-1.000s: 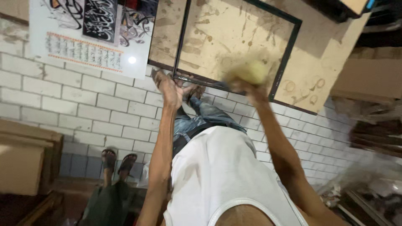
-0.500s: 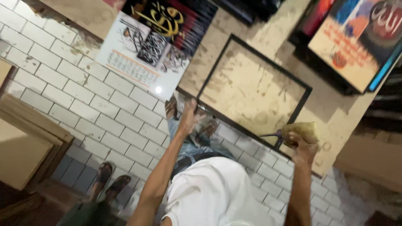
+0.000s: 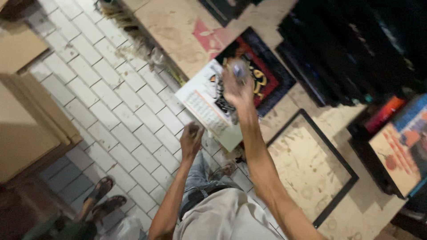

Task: The person assembles picture frames by applying glue to the frame edges, placing printed artwork inside, and stacking the completed frames. The person handles multiple frames and prints, using a squeeze bottle to apply adhesive and aligning the artwork within each frame.

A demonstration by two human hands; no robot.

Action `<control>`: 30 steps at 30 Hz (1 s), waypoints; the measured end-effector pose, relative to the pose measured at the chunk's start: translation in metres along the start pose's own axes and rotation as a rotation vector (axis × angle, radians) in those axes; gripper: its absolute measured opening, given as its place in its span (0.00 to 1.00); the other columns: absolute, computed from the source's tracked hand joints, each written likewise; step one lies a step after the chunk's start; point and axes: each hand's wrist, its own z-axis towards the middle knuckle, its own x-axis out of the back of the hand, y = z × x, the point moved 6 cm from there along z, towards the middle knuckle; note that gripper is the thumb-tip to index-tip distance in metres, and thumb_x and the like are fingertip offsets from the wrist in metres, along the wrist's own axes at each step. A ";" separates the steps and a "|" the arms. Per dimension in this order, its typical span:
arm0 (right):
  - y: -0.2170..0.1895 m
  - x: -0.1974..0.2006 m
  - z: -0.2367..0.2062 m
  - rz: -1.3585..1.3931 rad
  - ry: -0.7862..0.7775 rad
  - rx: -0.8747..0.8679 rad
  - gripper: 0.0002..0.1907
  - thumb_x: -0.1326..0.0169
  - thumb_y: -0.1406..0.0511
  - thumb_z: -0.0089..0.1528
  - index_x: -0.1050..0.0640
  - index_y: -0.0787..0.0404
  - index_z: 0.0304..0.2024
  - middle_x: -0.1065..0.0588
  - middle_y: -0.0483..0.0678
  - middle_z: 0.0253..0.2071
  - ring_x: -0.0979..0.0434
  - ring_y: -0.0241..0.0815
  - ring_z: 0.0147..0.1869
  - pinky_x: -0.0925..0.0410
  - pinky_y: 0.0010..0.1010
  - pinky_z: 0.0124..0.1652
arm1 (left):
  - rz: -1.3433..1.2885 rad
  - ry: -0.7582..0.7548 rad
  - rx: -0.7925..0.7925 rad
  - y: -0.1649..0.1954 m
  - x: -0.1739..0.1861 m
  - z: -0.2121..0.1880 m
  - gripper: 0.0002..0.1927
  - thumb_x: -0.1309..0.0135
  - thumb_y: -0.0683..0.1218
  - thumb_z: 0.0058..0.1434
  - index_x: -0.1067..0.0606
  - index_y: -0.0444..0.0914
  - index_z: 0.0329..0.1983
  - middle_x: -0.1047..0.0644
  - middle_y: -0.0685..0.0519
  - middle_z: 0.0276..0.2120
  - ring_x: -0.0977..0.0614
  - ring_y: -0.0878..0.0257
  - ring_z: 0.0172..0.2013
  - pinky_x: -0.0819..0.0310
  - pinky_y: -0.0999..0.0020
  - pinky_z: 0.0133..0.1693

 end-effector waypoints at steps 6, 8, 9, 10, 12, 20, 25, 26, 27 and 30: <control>0.119 -0.079 0.104 0.283 0.139 -0.335 0.38 0.41 0.45 0.56 0.28 0.71 0.52 0.24 0.65 0.41 0.19 0.49 0.33 0.22 0.29 0.29 | -0.131 0.036 0.132 0.006 0.015 0.066 0.34 0.44 0.43 0.64 0.40 0.36 0.72 0.21 0.46 0.42 0.16 0.62 0.38 0.16 0.67 0.38; 0.124 -0.092 0.118 0.362 0.089 -0.350 0.41 0.41 0.43 0.58 0.30 0.74 0.53 0.25 0.64 0.41 0.19 0.48 0.34 0.21 0.30 0.30 | -0.240 0.012 0.169 0.007 0.012 0.076 0.35 0.45 0.40 0.65 0.41 0.35 0.74 0.22 0.44 0.39 0.17 0.61 0.35 0.18 0.67 0.37; 0.124 -0.092 0.121 0.374 0.081 -0.343 0.43 0.42 0.43 0.59 0.32 0.78 0.53 0.25 0.63 0.42 0.19 0.49 0.35 0.21 0.31 0.32 | -0.293 0.000 0.191 0.006 0.011 0.078 0.35 0.46 0.39 0.65 0.42 0.34 0.75 0.22 0.44 0.38 0.18 0.61 0.33 0.19 0.66 0.36; 0.123 -0.091 0.121 0.384 0.072 -0.341 0.45 0.42 0.43 0.61 0.34 0.81 0.54 0.25 0.62 0.42 0.19 0.49 0.36 0.21 0.32 0.33 | -0.252 -0.002 0.163 0.007 0.012 0.081 0.35 0.45 0.38 0.65 0.42 0.34 0.75 0.21 0.44 0.38 0.18 0.62 0.34 0.19 0.68 0.38; 0.114 -0.078 0.114 0.190 0.063 -0.287 0.41 0.45 0.42 0.60 0.30 0.75 0.53 0.25 0.59 0.44 0.19 0.51 0.39 0.20 0.36 0.39 | -0.167 0.011 0.114 0.009 0.016 0.081 0.36 0.43 0.37 0.65 0.41 0.33 0.75 0.19 0.46 0.38 0.17 0.63 0.36 0.19 0.70 0.41; -0.088 -0.050 0.073 -1.588 0.246 0.792 0.15 0.37 0.60 0.61 0.18 0.64 0.45 0.18 0.49 0.34 0.18 0.47 0.36 0.25 0.37 0.39 | -0.273 -0.080 0.165 0.010 0.020 0.079 0.44 0.43 0.38 0.63 0.52 0.36 0.79 0.20 0.49 0.34 0.18 0.64 0.33 0.21 0.71 0.36; -0.127 -0.093 0.116 -2.196 0.287 1.272 0.17 0.31 0.60 0.53 0.17 0.62 0.40 0.20 0.59 0.36 0.19 0.59 0.41 0.27 0.46 0.42 | -0.239 -0.102 0.159 0.008 0.021 0.080 0.43 0.43 0.37 0.65 0.51 0.38 0.79 0.19 0.49 0.36 0.18 0.65 0.34 0.20 0.70 0.37; -0.127 -0.098 0.125 -2.205 0.300 1.272 0.18 0.29 0.58 0.52 0.17 0.62 0.38 0.20 0.60 0.36 0.20 0.60 0.41 0.27 0.47 0.42 | -0.273 -0.109 0.138 0.009 0.021 0.080 0.43 0.44 0.37 0.65 0.51 0.38 0.79 0.19 0.49 0.37 0.18 0.65 0.35 0.20 0.71 0.39; -0.127 -0.100 0.132 -2.265 0.352 1.238 0.18 0.29 0.57 0.50 0.16 0.61 0.36 0.20 0.61 0.36 0.20 0.61 0.41 0.27 0.48 0.42 | -0.306 -0.115 0.120 0.009 0.020 0.080 0.43 0.45 0.37 0.65 0.52 0.39 0.79 0.19 0.50 0.39 0.17 0.65 0.37 0.19 0.71 0.40; -0.127 -0.097 0.149 -2.373 0.503 1.061 0.17 0.30 0.55 0.46 0.15 0.59 0.31 0.20 0.60 0.36 0.20 0.60 0.42 0.27 0.48 0.43 | -0.504 -0.113 0.212 0.001 0.016 0.078 0.44 0.45 0.35 0.65 0.51 0.41 0.80 0.20 0.49 0.36 0.20 0.64 0.34 0.22 0.70 0.37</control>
